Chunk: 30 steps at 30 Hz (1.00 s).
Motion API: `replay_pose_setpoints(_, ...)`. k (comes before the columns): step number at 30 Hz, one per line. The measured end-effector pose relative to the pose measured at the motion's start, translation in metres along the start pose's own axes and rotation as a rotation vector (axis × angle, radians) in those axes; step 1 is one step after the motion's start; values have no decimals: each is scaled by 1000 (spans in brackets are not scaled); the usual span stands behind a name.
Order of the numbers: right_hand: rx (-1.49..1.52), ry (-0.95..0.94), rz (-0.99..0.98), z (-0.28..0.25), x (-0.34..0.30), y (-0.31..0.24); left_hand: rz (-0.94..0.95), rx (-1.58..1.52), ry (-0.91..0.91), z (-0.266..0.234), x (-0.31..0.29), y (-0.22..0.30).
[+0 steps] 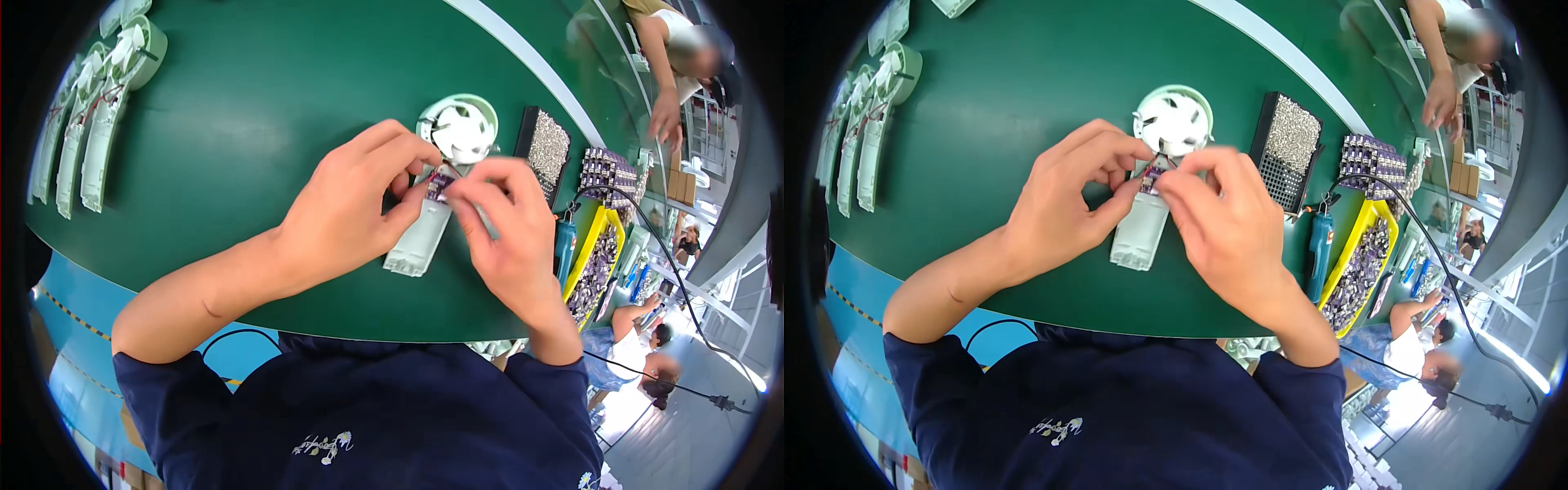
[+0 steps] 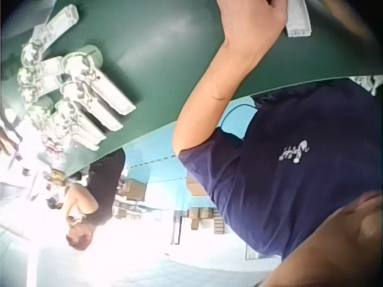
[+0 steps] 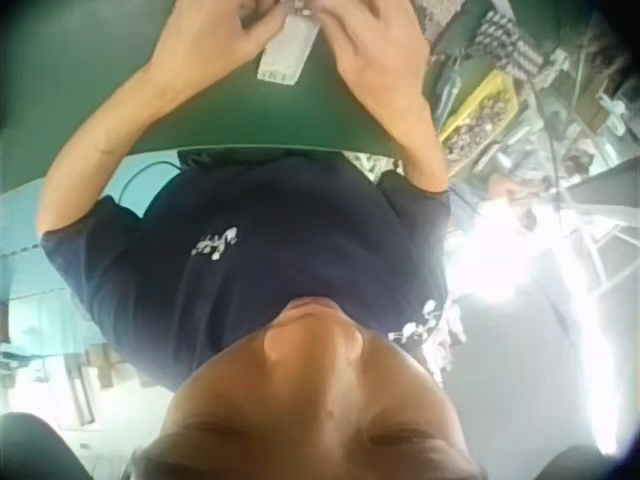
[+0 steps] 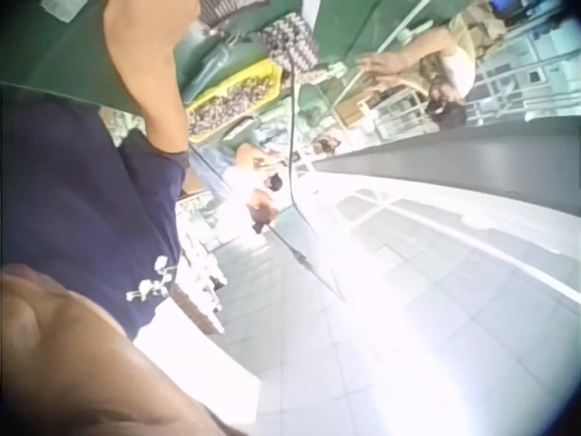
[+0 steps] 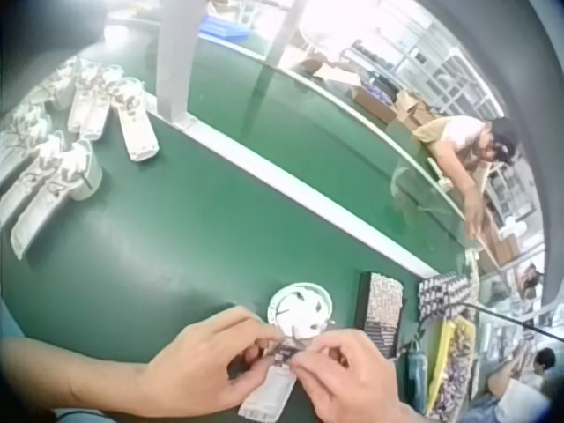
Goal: Assembling handheld electronic fans by installing the internal PCB and motor components using an electric screwdriver.
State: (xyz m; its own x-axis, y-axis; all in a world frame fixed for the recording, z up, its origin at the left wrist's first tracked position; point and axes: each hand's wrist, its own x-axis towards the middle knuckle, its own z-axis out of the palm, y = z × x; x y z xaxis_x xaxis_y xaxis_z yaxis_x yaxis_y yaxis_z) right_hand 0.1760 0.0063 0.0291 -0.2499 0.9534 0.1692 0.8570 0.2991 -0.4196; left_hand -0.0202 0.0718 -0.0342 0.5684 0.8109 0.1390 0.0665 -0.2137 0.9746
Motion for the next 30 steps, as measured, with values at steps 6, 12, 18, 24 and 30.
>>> replay_pose_setpoints(6,-191,-147,-41,-9,24,-10,17,29,13,1,2,-3)
replay_pose_setpoints(12,-358,-210,-135,-12,33,-20,49,-12,43,6,-1,-7)
replay_pose_setpoints(18,-551,-311,-220,-12,41,-31,82,5,75,9,-2,-12)
replay_pose_setpoints(24,-772,-382,-264,-10,39,-42,162,27,60,9,1,-12)
replay_pose_setpoints(30,-594,-336,-250,-7,46,-31,22,-19,26,3,-2,-3)
